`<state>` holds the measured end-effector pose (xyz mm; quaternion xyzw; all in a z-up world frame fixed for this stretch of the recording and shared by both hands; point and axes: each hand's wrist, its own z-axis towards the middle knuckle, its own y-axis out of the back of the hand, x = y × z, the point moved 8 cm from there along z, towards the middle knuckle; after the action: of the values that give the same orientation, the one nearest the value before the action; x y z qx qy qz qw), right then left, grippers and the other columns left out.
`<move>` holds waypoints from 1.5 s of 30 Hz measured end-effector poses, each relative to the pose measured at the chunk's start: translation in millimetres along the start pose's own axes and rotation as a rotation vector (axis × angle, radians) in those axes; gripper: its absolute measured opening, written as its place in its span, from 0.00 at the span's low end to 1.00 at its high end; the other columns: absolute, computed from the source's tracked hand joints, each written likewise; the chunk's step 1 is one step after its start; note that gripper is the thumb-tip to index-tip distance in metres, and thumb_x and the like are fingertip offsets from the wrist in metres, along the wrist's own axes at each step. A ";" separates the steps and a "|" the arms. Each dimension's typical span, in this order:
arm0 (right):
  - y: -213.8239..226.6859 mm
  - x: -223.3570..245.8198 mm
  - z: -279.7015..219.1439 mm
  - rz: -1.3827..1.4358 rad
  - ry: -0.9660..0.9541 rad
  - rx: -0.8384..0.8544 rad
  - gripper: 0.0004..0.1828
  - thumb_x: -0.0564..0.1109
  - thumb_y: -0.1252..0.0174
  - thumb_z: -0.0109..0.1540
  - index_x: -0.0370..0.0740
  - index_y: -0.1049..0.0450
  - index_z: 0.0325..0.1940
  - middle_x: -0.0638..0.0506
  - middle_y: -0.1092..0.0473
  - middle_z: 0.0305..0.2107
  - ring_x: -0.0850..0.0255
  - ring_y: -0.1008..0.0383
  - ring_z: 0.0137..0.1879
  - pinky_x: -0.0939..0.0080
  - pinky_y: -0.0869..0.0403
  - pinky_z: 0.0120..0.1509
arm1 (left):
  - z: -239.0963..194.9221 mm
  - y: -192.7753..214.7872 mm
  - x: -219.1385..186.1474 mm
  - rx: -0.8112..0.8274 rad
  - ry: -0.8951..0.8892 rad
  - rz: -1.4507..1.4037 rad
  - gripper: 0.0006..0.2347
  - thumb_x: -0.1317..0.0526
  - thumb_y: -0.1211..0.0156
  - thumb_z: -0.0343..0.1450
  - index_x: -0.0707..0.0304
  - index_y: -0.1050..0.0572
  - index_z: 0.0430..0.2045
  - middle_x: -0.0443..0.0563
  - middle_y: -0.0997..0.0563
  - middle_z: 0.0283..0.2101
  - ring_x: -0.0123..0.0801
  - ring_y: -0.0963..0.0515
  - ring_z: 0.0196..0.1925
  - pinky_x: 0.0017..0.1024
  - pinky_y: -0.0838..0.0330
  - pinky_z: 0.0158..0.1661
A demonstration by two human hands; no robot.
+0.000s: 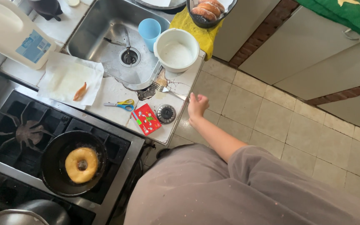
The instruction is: Frying a donut in a pan on a stove and flipping it with a fork.
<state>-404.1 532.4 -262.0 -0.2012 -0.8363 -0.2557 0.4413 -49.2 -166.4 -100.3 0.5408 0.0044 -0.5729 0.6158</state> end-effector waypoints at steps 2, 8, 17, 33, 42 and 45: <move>0.9 51.9 -28.3 -0.161 0.526 -0.065 0.24 0.52 0.39 0.64 0.37 0.37 0.57 0.41 0.43 0.54 0.52 0.41 0.58 0.50 0.37 0.66 | -8.9 -12.0 -15.8 -0.005 0.016 0.023 0.04 0.67 0.42 0.71 0.66 0.21 0.30 0.51 0.19 0.31 0.34 0.20 0.32 0.29 0.27 0.36; -9.2 171.4 -153.0 -0.310 1.256 0.241 0.22 0.49 0.40 0.69 0.35 0.38 0.61 0.36 0.39 0.60 0.44 0.42 0.70 0.42 0.45 0.76 | -49.6 70.1 -52.0 -0.140 0.147 0.250 0.04 0.67 0.42 0.71 0.66 0.21 0.29 0.51 0.19 0.31 0.33 0.20 0.32 0.29 0.27 0.35; -131.1 122.1 -200.7 -0.804 1.163 1.068 0.50 0.67 0.47 0.66 0.32 0.54 0.79 0.45 0.39 0.72 0.47 0.59 0.82 0.19 0.63 0.76 | -33.1 66.7 -102.1 -0.174 0.198 0.237 0.04 0.64 0.37 0.72 0.65 0.20 0.29 0.53 0.19 0.29 0.38 0.20 0.30 0.31 0.26 0.35; -248.0 147.5 -164.5 -1.032 1.276 0.837 0.64 0.82 0.50 0.61 0.31 0.60 0.81 0.41 0.57 0.78 0.44 0.67 0.84 0.18 0.68 0.75 | -27.9 71.0 -125.9 -0.183 0.208 0.251 0.03 0.65 0.37 0.72 0.65 0.22 0.30 0.53 0.18 0.31 0.38 0.19 0.31 0.31 0.26 0.35; -264.6 127.0 -140.9 -1.034 1.218 0.782 0.67 0.82 0.46 0.62 0.26 0.62 0.80 0.30 0.62 0.76 0.42 0.66 0.83 0.17 0.66 0.74 | -27.9 68.8 -121.5 -0.194 0.252 0.204 0.02 0.67 0.37 0.72 0.65 0.22 0.30 0.52 0.19 0.29 0.35 0.19 0.30 0.30 0.26 0.35; -272.8 94.5 -172.7 -1.032 1.414 1.142 0.61 0.77 0.47 0.62 0.32 0.57 0.82 0.31 0.61 0.79 0.42 0.64 0.85 0.18 0.64 0.77 | -28.7 71.8 -120.2 -0.179 0.272 0.227 0.02 0.66 0.37 0.72 0.65 0.22 0.29 0.51 0.19 0.29 0.33 0.18 0.29 0.28 0.26 0.35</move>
<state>-497.8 223.2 -167.9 0.6144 -0.3683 -0.0394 0.6967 -21.8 -80.2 10.4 0.5535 0.0776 -0.4187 0.7158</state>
